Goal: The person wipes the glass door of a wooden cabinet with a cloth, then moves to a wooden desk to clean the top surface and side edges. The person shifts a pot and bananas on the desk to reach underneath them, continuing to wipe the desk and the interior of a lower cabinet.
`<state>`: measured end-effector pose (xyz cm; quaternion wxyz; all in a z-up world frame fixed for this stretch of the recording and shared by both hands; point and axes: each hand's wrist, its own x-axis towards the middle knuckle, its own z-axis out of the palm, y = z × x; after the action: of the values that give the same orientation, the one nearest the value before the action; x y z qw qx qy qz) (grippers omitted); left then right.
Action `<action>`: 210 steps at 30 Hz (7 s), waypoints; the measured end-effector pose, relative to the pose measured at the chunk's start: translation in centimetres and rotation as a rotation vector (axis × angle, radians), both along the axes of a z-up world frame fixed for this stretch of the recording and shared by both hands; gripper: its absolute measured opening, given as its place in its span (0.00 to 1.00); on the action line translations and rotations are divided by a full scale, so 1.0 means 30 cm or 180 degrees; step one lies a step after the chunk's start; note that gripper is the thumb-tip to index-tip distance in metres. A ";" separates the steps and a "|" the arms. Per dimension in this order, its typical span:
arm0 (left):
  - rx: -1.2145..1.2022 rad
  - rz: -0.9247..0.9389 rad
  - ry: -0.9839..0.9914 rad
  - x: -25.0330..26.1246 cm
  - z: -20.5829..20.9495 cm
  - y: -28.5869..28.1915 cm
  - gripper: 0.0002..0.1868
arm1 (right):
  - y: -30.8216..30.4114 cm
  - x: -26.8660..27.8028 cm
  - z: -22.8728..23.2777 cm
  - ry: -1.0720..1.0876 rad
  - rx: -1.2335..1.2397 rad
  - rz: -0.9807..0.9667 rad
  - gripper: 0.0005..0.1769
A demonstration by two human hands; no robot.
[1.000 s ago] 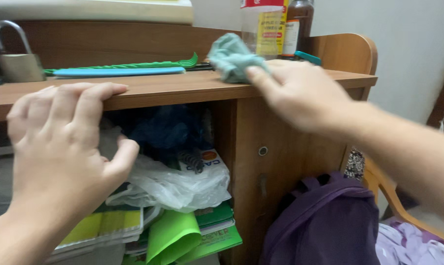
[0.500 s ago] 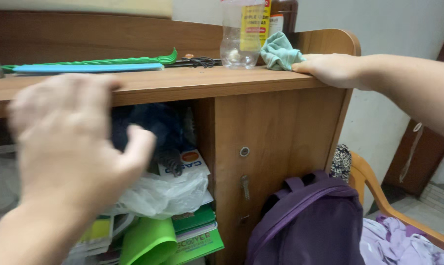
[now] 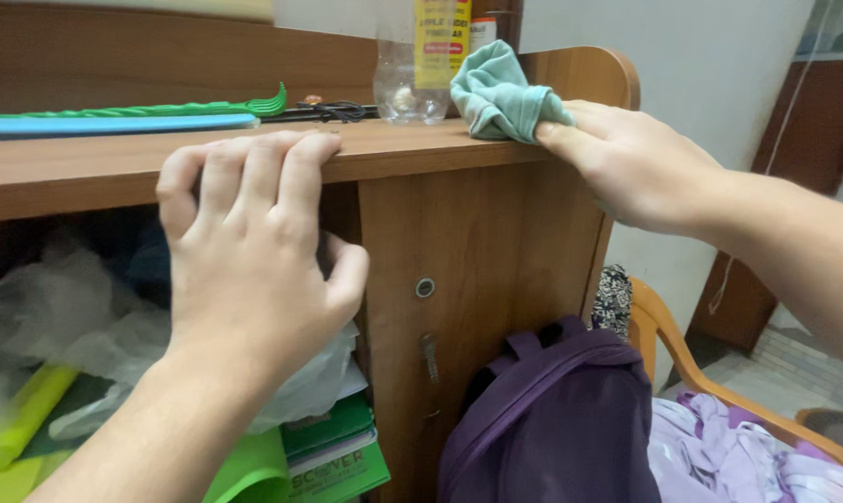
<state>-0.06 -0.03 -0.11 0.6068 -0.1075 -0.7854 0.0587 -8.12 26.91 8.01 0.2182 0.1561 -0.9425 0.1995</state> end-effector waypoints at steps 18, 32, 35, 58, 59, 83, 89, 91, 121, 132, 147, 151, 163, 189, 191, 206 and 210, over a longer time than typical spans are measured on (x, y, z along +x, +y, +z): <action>-0.0260 -0.0196 -0.0284 0.086 0.035 -0.063 0.36 | -0.320 0.001 -0.223 0.2307 -0.0534 0.0459 0.18; 0.0044 0.0638 -0.0274 0.510 0.010 -0.442 0.37 | -0.809 0.310 -0.030 0.1323 0.0515 0.1233 0.25; 0.0121 0.0830 -0.0317 0.583 0.011 -0.535 0.38 | -0.897 0.357 -0.023 0.1356 0.0717 0.1461 0.25; 0.0067 0.0578 -0.0650 0.652 0.041 -0.817 0.44 | -0.951 0.353 0.051 0.0276 0.0555 0.2125 0.33; 0.0084 0.0551 -0.0614 0.649 0.037 -0.818 0.44 | -0.986 0.343 0.061 0.0344 0.0704 0.2139 0.32; 0.0527 0.0686 -0.0314 0.590 0.016 -0.788 0.34 | -0.746 0.269 -0.247 0.3214 0.0664 0.1493 0.29; 0.0608 0.0553 0.0020 0.517 -0.017 -0.644 0.32 | -0.416 0.141 -0.364 0.2956 0.0524 0.1542 0.17; 0.0464 0.0387 -0.0003 0.480 -0.022 -0.572 0.33 | -0.334 0.132 -0.438 0.2684 0.0504 0.1535 0.16; -0.0625 -0.0337 -0.2182 0.149 -0.260 -0.005 0.21 | -0.290 0.162 -0.606 0.1780 0.0376 0.1646 0.30; -0.0598 -0.0121 -0.2102 0.193 -0.115 -0.205 0.53 | -0.283 0.112 -0.446 0.2478 -0.0242 0.1392 0.27; 0.0816 0.1328 -0.2886 0.153 -0.098 -0.324 0.23 | -0.382 0.256 -0.494 0.1734 -0.0305 0.1888 0.25; 0.1041 0.1632 -0.3384 0.168 -0.079 -0.281 0.26 | -0.375 0.258 -0.486 0.1842 -0.0321 0.1793 0.27; -0.0329 -0.0552 -0.1108 0.179 -0.141 -0.020 0.30 | -0.268 0.125 -0.498 0.2131 -0.0601 0.1013 0.25; -0.0404 -0.0112 -0.0603 0.046 -0.003 -0.015 0.62 | -0.155 -0.094 -0.571 0.2112 -0.1933 0.1121 0.31; -0.0405 0.0202 -0.0659 0.044 -0.002 -0.006 0.60 | -0.167 -0.036 -0.560 0.2597 -0.0269 0.1134 0.34; -0.0200 0.0202 -0.0594 0.034 -0.001 0.047 0.62 | 0.270 -0.204 -0.646 0.1874 -0.0445 0.0926 0.35; -0.0118 0.0326 -0.0657 0.040 -0.002 0.066 0.59 | 0.293 -0.344 -0.525 0.2730 -0.0910 0.0886 0.32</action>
<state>1.12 1.96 -0.16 0.5168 -0.0839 -0.8469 0.0927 -18.45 35.69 -7.74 0.5782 0.3177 -0.7005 0.2722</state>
